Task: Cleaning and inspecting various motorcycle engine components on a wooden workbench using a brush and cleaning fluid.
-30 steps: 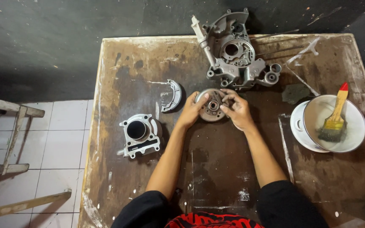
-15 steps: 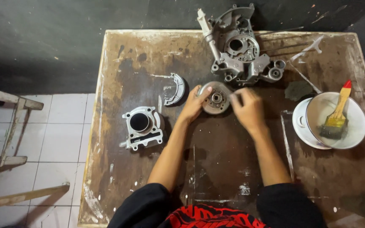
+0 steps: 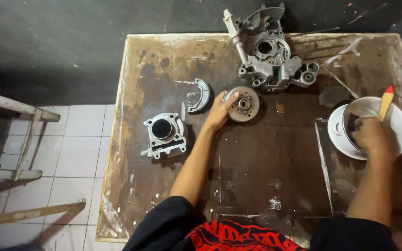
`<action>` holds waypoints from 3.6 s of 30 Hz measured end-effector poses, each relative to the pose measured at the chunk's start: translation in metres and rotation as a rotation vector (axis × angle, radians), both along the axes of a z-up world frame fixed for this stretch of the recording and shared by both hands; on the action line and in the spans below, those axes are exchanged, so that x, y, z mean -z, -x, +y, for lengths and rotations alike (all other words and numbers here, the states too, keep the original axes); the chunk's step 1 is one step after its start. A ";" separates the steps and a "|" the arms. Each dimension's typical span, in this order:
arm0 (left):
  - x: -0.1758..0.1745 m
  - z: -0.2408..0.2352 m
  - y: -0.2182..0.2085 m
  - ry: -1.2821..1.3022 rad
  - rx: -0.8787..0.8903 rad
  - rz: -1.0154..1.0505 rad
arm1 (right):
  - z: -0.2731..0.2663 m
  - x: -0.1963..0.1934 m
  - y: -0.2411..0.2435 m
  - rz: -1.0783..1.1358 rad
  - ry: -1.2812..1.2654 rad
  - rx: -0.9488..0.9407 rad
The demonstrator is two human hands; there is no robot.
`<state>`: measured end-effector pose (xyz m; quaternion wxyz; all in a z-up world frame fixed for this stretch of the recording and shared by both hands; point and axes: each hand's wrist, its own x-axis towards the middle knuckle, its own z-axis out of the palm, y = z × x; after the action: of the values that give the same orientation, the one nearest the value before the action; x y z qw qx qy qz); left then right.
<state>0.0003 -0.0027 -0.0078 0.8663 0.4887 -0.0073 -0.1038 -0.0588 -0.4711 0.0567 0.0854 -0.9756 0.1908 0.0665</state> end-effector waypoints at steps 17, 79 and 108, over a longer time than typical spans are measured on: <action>-0.008 0.002 0.001 -0.039 0.016 0.008 | 0.007 -0.022 0.012 -0.071 -0.032 -0.126; -0.008 0.006 -0.003 -0.032 0.053 -0.046 | 0.299 0.030 -0.023 -0.866 -0.249 -0.846; 0.009 0.004 -0.008 0.003 0.016 -0.055 | 0.312 0.039 -0.019 -0.925 -0.360 -0.842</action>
<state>0.0087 0.0010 -0.0173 0.8656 0.4899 -0.0351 -0.0975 -0.0397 -0.1588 0.0173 0.2875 -0.8653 -0.2787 -0.3015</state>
